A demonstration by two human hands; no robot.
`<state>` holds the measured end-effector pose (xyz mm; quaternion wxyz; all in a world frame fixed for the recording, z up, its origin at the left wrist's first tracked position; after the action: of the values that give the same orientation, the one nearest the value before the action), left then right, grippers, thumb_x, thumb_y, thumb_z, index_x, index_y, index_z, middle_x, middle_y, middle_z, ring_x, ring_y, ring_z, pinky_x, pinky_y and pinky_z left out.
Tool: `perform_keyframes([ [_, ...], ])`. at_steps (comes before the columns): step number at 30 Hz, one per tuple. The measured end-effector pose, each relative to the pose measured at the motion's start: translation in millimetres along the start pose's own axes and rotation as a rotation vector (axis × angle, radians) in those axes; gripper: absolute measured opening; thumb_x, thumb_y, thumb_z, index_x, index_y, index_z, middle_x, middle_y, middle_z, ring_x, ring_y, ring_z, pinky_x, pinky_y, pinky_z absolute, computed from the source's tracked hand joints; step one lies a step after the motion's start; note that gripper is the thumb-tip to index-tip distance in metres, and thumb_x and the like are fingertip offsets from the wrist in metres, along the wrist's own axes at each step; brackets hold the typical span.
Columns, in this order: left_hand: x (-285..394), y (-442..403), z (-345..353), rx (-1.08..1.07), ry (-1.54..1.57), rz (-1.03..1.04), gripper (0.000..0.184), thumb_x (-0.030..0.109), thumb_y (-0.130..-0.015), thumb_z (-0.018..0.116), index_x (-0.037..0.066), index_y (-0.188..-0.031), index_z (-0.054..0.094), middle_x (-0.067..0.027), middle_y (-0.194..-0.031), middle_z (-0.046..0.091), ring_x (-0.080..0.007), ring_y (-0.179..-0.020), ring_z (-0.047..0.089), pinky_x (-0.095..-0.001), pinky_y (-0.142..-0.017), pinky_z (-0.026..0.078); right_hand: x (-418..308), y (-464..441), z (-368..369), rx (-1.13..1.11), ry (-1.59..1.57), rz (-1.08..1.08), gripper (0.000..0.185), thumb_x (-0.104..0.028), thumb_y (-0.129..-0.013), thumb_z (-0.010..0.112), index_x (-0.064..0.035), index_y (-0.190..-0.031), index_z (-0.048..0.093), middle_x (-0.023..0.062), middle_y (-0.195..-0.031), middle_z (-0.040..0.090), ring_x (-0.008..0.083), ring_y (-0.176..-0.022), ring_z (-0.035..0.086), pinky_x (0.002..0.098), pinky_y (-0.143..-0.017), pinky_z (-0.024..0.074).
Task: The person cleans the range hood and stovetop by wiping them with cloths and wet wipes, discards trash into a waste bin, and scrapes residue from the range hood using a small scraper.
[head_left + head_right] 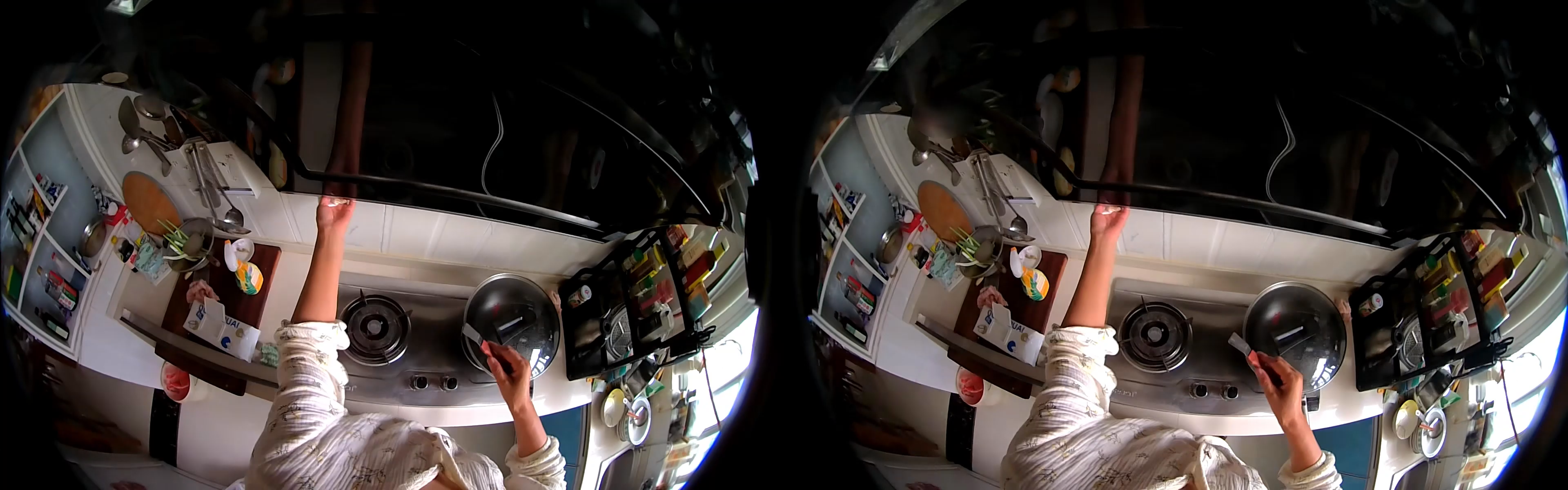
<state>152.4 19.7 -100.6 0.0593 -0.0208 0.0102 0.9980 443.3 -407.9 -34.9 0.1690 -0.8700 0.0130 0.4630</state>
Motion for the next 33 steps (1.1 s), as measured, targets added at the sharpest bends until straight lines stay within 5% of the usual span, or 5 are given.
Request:
perform_keyframes([
  [3,33,-2,-3,-0.129,0.091,-0.086,0.028,0.015,-0.086,0.043,-0.001,-0.103,0.059,-0.0148,-0.106,0.063,-0.0292,-0.100,0.058,-0.0483,-0.093,0.043,5,14,10,0.017,-0.084,0.090,0.021,0.000,-0.082,0.059,0.0061,-0.103,0.061,0.0067,-0.078,0.060,0.0079,-0.068,0.055,0.0202,-0.062,0.0430],
  [12,92,-15,-1,-0.094,0.065,0.159,0.037,0.020,-0.087,0.038,-0.002,-0.112,0.056,-0.0172,-0.115,0.058,-0.0326,-0.110,0.053,-0.0504,-0.098,0.041,5,36,43,0.023,-0.275,0.254,0.021,-0.003,-0.086,0.058,0.0064,-0.105,0.060,0.0007,-0.090,0.063,0.0031,-0.073,0.052,0.0158,-0.064,0.0396],
  [15,62,-16,-4,0.104,0.104,0.136,0.032,0.017,-0.089,0.042,-0.004,-0.110,0.056,-0.0174,-0.114,0.058,-0.0320,-0.109,0.053,-0.0483,-0.097,0.043,5,39,56,0.050,-0.255,0.232,0.022,-0.005,-0.086,0.057,0.0041,-0.105,0.062,-0.0020,-0.082,0.061,0.0021,-0.069,0.049,0.0156,-0.061,0.0382],
  [23,-43,12,20,-0.196,0.099,0.002,0.033,0.009,-0.089,0.039,-0.004,-0.117,0.049,-0.0185,-0.119,0.053,-0.0325,-0.108,0.053,-0.0449,-0.093,0.048,3,39,79,-0.011,-0.454,0.326,0.024,-0.006,-0.087,0.058,0.0038,-0.109,0.060,-0.0004,-0.090,0.063,0.0032,-0.077,0.052,0.0160,-0.067,0.0409],
  [33,-189,-3,-2,0.066,0.302,-0.187,0.021,0.003,-0.077,0.054,-0.003,-0.098,0.052,-0.0119,-0.090,0.062,-0.0264,-0.089,0.061,-0.0407,-0.080,0.056,2,57,45,0.094,-0.392,0.308,0.024,-0.008,-0.086,0.058,0.0029,-0.107,0.061,-0.0017,-0.083,0.061,0.0024,-0.072,0.048,0.0164,-0.062,0.0386],
])
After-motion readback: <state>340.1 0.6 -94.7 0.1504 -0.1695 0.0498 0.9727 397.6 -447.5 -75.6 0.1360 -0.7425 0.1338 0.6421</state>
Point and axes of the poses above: each hand's wrist, its own y-axis away from the middle knuckle, its own z-axis out of the palm, x = y × z, the point moved 1 cm from there along -y, towards the middle knuckle
